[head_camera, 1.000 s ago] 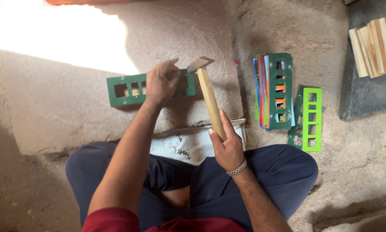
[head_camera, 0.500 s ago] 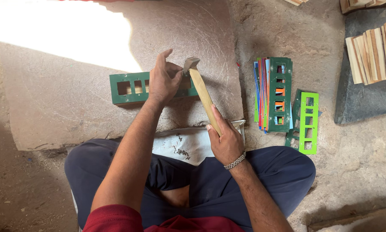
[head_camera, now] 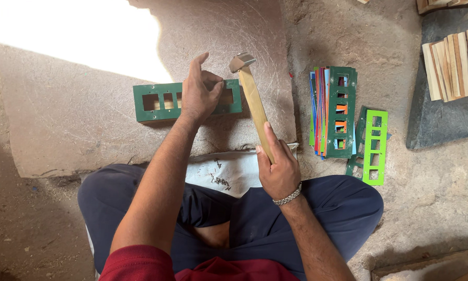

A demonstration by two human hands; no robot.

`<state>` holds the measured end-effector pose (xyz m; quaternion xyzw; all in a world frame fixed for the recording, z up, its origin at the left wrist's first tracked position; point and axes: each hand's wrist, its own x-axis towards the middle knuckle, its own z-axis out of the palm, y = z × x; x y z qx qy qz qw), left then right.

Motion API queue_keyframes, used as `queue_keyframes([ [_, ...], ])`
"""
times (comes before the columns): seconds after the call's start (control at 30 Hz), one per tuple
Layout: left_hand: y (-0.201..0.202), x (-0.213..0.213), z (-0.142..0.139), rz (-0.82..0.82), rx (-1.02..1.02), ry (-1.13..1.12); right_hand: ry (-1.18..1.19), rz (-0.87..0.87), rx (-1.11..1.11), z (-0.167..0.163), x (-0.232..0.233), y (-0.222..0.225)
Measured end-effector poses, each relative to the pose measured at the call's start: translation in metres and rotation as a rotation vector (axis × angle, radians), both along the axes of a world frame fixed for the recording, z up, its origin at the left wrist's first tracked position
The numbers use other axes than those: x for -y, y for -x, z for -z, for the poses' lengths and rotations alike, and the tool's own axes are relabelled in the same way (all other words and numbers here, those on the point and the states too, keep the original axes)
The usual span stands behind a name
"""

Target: The person sits on the floor and assembles small wooden frames by placing colored plastic inserts into wooden slots and hammering nails to secure them. The person repeatedly picks up frames, aligns inserts, and hammers nails, then stacks completed units.

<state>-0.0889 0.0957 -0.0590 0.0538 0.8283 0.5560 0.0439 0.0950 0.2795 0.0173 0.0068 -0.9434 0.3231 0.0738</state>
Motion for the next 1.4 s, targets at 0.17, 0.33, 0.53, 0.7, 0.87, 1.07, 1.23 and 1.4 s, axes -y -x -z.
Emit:
queue_keyframes([
  [0.17,-0.001,0.001,0.002,0.010,-0.048,0.002,-0.076,0.039,0.201,0.005,-0.002,-0.002],
  [0.33,-0.002,0.002,0.003,-0.015,-0.128,-0.072,0.004,-0.032,0.015,0.002,0.001,-0.004],
  [0.53,-0.003,0.003,0.008,-0.093,-0.130,-0.095,-0.127,-0.070,-0.311,-0.060,-0.013,0.011],
  [0.7,-0.004,0.005,0.012,-0.107,-0.123,-0.114,0.473,0.037,-0.844,-0.096,-0.026,0.012],
  [0.87,0.001,0.004,0.010,-0.116,-0.031,-0.090,-0.060,-0.038,-0.488,-0.020,0.028,0.010],
  [1.07,-0.004,0.003,0.009,-0.119,-0.044,-0.083,-0.045,-0.024,-0.252,0.005,0.017,0.001],
  [1.23,-0.003,0.003,0.011,-0.126,-0.057,-0.128,0.032,0.171,-0.097,0.014,0.026,0.001],
  [1.4,-0.004,0.002,0.017,-0.132,-0.088,-0.133,-0.001,0.066,-0.063,0.020,0.021,-0.012],
])
